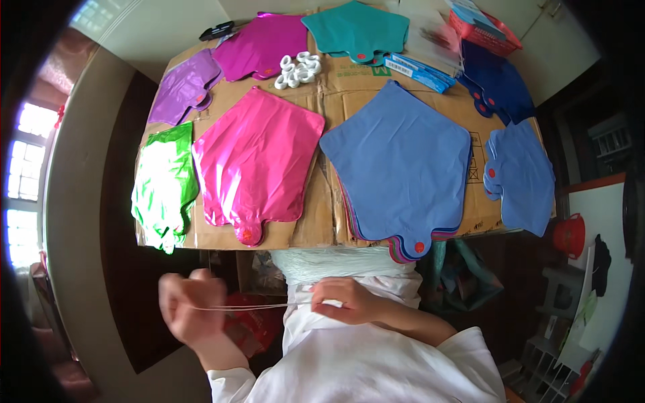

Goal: Threading string through plastic clips and attaching them to colorful plastic sheets.

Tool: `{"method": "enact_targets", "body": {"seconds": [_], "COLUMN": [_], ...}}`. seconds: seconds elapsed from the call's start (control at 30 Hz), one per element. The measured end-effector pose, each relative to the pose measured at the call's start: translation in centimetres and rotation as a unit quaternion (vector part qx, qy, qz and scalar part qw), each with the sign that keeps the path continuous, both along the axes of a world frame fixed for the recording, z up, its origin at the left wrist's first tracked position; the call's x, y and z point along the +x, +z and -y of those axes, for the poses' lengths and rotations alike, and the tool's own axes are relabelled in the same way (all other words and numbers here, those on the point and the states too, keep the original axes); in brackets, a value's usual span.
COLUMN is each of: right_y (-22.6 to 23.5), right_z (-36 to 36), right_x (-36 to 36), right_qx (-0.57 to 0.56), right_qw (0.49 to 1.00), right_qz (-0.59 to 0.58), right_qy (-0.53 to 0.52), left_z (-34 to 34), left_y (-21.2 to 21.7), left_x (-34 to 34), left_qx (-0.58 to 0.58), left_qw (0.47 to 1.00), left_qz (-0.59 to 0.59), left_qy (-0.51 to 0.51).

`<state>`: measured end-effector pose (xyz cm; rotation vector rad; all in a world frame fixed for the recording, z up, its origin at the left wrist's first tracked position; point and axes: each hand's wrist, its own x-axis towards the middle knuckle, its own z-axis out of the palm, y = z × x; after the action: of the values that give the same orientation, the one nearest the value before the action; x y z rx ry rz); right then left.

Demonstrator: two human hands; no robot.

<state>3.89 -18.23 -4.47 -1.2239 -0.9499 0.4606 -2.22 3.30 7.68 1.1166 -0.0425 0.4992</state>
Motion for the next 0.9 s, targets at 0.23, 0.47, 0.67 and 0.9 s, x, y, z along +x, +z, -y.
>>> {"method": "enact_targets", "body": {"seconds": [0.23,0.47,0.67,0.9], "right_y": [-1.4,-0.4,-0.7,1.0], "right_z": [4.5,6.3,13.5,15.1], "right_x": [0.0,0.7,2.4,3.1], "right_qx": [-0.092,-0.149,-0.201,-0.472], "right_qw": [0.993,0.988,0.958,0.879], "right_qz": [0.024,0.027,-0.177,0.070], "right_qy": [-0.063,-0.041,0.106,0.005], "left_z": [-9.9,-10.2,-8.9,-2.0], "left_y": [6.3,5.4,2.1,-1.8], "left_x": [-3.0,-1.7,-0.3,1.6], "left_qx": [-0.172,-0.111,-0.068,0.225], "left_qw": [0.974,0.983,0.995,0.965], "left_qz": [0.147,0.144,0.033,-0.054], "left_qy": [0.007,-0.024,0.064,-0.123]}}
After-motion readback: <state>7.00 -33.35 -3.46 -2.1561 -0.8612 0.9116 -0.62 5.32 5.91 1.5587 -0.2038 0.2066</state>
